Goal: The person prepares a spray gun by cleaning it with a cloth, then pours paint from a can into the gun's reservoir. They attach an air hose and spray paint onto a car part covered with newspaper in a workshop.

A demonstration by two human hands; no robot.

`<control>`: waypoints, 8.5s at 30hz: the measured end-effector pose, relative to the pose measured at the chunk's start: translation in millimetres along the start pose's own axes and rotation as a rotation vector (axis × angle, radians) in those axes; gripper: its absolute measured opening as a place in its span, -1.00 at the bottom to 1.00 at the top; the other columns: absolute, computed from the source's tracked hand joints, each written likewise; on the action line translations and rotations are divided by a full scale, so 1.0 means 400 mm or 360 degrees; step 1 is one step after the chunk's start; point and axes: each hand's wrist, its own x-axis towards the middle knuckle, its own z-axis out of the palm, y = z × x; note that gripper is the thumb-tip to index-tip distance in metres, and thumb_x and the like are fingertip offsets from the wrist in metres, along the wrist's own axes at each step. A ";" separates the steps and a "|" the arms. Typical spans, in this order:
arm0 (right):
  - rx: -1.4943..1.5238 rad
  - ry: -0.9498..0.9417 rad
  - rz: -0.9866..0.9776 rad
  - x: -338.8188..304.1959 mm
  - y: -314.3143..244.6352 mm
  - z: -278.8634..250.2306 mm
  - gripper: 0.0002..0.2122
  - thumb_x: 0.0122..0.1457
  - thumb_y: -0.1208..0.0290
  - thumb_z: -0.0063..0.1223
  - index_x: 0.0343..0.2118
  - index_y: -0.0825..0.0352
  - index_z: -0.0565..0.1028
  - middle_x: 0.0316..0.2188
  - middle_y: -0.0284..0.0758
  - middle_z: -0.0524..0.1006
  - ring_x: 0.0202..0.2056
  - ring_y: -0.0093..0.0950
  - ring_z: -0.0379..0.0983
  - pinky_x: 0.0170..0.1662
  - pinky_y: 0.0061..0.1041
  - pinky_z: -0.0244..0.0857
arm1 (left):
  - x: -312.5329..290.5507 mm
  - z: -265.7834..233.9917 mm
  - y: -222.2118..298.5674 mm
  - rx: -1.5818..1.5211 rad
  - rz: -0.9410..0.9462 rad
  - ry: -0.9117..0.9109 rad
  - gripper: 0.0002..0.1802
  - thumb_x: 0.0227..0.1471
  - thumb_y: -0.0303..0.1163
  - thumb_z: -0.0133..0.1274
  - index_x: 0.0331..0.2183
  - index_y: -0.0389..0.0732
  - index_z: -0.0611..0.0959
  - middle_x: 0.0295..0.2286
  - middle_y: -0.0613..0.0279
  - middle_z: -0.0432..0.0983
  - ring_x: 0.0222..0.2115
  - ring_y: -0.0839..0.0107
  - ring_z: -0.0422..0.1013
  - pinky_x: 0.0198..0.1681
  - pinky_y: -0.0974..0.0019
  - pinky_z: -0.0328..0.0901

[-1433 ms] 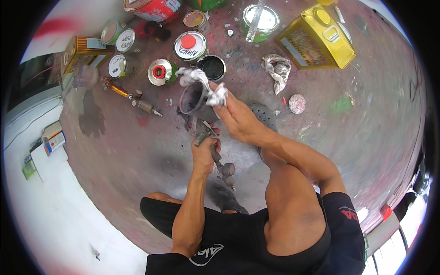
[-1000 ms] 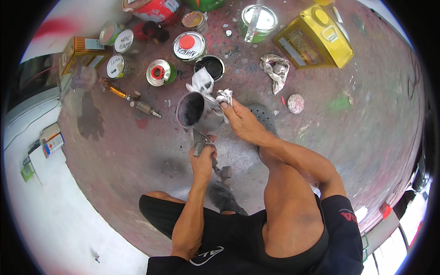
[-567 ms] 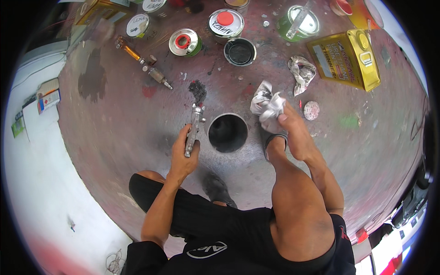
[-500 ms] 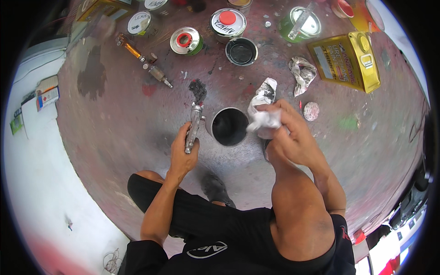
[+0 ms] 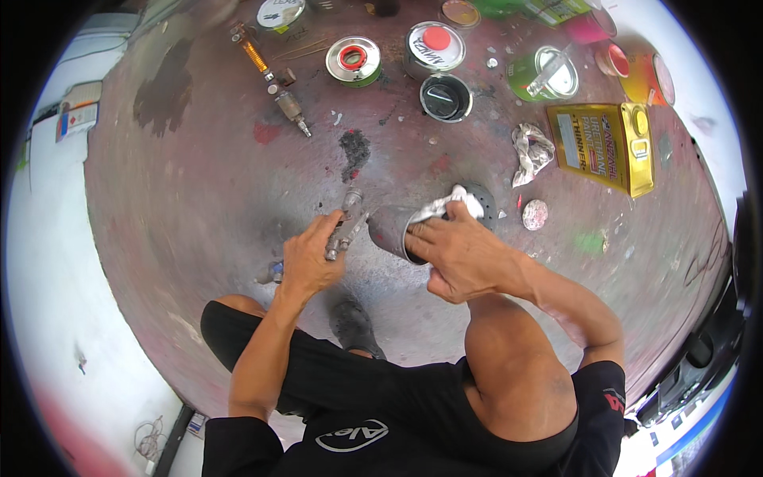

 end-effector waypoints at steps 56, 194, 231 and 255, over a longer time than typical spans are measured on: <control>-0.0425 -0.0361 -0.0189 -0.006 0.058 0.018 -0.51 0.30 0.51 0.14 0.31 0.25 0.49 0.29 -0.30 0.56 0.33 -0.33 0.47 0.59 0.05 -0.03 | 0.017 0.028 -0.068 0.0109 -0.0077 0.0313 -0.33 -0.10 -0.58 0.20 0.13 -0.08 0.68 -0.06 0.12 0.67 -0.14 -0.07 0.65 -0.10 0.01 0.50; -0.0293 0.1506 0.1877 -0.398 0.388 0.109 -0.51 0.25 0.24 0.36 0.18 0.35 0.58 0.09 -0.08 0.67 0.12 -0.02 0.57 0.21 -0.08 0.42 | 0.012 0.381 0.016 -0.0871 -0.1082 0.0165 -0.16 0.39 0.00 0.24 0.36 -0.38 0.32 0.13 -0.12 0.50 -0.15 0.20 0.60 -0.14 0.20 0.54; -0.0314 0.1855 0.2374 -0.562 0.315 0.201 -0.51 0.29 0.22 0.30 0.23 0.31 0.57 0.20 0.02 0.55 0.21 0.06 0.44 0.27 -0.01 0.35 | 0.340 0.306 0.381 -0.1807 -0.0614 -0.0699 -0.75 0.47 -0.37 0.07 0.07 -0.21 0.48 -0.36 0.19 0.60 -0.51 0.52 0.39 -0.41 0.39 0.32; 0.0667 0.2945 0.2404 -0.719 0.344 0.215 -0.70 0.40 0.27 0.30 -0.09 0.46 0.54 -0.24 -0.20 0.67 -0.17 -0.39 0.57 -0.05 -0.36 0.43 | 0.308 0.488 0.462 -0.1726 -0.0878 -0.1136 -0.75 0.52 -0.24 -0.01 0.06 -0.16 0.55 -0.45 0.32 0.50 -0.63 0.57 0.31 -0.56 0.41 0.20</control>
